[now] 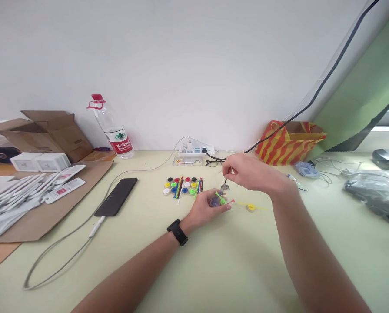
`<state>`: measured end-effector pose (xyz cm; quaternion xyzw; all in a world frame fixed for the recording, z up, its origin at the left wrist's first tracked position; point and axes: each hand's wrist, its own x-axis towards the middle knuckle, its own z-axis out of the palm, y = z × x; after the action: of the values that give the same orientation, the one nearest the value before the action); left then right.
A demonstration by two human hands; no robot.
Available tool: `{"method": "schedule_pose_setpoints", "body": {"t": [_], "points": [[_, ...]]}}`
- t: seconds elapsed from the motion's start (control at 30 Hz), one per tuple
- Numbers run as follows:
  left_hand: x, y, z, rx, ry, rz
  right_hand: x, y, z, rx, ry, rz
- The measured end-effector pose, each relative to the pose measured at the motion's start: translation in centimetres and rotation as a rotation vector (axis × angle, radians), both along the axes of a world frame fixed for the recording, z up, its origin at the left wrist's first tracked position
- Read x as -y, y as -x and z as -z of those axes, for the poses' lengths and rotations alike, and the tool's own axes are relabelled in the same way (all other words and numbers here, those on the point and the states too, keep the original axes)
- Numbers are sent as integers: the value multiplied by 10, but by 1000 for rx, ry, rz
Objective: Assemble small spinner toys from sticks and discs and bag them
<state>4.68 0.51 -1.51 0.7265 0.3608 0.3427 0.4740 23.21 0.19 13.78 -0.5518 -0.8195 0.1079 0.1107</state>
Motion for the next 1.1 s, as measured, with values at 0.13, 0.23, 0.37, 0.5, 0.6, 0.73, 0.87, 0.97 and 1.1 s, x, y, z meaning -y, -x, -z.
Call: {"method": "schedule_pose_setpoints", "body": {"t": [0.13, 0.23, 0.37, 0.5, 0.6, 0.73, 0.87, 0.97, 1.1], "points": [[1, -1, -1, -1, 3, -1, 1, 0, 2, -2, 17, 0], [2, -1, -4, 6, -5, -9, 3, 0, 3, 29, 39, -15], [3, -1, -6, 7, -21, -30, 3, 2, 5, 70, 36, -44], [3, -1, -3, 10, -17, -19, 3, 7, 3, 39, 4, -33], [3, -2, -1, 23, -16, 9, 5, 5, -5, -40, -38, -15], [4, -2, 0, 80, -25, -34, 2, -19, -11, -128, -91, 22], [1, -1, 1, 77, -27, -35, -18, -58, 6, -175, -47, 225], [-2, -1, 3, 72, 5, -20, -38, -72, 31, 39, 315, 210], [-4, 1, 1, 87, 41, -21, -57, -59, 65, 51, 846, -66]]}}
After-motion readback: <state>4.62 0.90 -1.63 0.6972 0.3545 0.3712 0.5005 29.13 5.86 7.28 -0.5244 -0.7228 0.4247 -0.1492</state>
